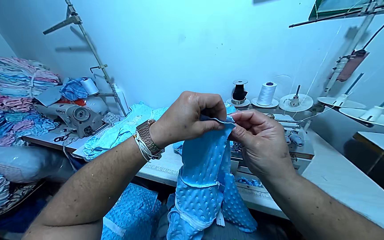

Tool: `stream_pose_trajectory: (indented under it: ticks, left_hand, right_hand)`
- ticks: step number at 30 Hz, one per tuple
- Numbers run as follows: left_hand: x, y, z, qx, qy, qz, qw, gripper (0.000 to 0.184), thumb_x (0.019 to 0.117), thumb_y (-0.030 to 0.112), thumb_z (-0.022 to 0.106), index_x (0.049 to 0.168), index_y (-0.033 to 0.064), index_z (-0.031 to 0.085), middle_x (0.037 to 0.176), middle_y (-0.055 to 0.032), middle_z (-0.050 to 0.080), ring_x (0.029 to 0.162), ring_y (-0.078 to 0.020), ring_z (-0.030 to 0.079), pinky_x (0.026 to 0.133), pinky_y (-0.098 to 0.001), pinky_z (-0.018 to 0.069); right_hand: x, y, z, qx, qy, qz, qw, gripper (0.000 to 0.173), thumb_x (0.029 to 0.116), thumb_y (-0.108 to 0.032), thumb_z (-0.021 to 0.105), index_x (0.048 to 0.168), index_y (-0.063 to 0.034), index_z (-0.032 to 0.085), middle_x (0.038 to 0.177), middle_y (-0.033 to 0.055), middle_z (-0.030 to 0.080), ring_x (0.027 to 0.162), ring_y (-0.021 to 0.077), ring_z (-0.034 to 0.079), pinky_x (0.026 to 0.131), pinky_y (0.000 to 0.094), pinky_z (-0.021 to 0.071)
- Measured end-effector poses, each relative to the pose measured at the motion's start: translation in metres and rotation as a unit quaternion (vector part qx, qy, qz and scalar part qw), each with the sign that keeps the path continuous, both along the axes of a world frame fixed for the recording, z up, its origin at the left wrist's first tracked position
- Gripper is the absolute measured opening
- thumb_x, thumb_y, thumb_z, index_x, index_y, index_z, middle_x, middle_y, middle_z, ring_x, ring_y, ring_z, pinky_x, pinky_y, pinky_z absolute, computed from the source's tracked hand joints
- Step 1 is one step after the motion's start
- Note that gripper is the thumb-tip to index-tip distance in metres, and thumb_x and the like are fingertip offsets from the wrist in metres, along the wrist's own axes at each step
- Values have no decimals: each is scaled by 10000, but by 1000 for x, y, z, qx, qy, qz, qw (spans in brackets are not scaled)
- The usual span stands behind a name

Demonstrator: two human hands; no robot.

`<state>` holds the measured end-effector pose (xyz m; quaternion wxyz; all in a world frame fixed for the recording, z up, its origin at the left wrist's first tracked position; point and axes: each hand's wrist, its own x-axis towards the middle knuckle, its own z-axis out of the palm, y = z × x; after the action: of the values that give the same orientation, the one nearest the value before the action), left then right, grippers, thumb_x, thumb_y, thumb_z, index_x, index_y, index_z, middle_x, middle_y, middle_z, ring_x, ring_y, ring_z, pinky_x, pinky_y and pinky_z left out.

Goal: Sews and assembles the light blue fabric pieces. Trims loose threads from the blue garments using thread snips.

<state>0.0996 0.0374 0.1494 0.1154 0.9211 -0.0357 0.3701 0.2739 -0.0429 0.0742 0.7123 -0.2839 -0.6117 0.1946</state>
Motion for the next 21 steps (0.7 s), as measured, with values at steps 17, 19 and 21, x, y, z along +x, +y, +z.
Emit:
stream_pose_trajectory:
  ticks: [17,19,21]
  left_hand:
    - [-4,-1,4,77,91,164,979,177,982,185,665,1053,50,756,896,-43,708,793,-106,652,718,-293,529]
    - [-3,-6,7,121,66,208,968,217,992,184,619,839,73,727,732,-32,668,677,-146,636,608,-379,484]
    - [-2,-8,13,182,-9,237,954,258,999,154,586,792,47,696,705,-65,644,666,-187,638,595,-400,487]
  right_hand:
    - [-11,8,-6,3,-11,-20,1000,159,937,67,614,1040,-32,684,910,-9,704,784,47,684,740,208,600]
    - [-14,10,-1,-13,-3,-26,1000,169,932,66,620,1060,-40,655,903,-12,700,760,46,683,718,209,602]
    - [-21,9,-2,-45,16,-34,998,229,925,65,626,1085,-80,548,907,-19,697,730,48,701,676,226,620]
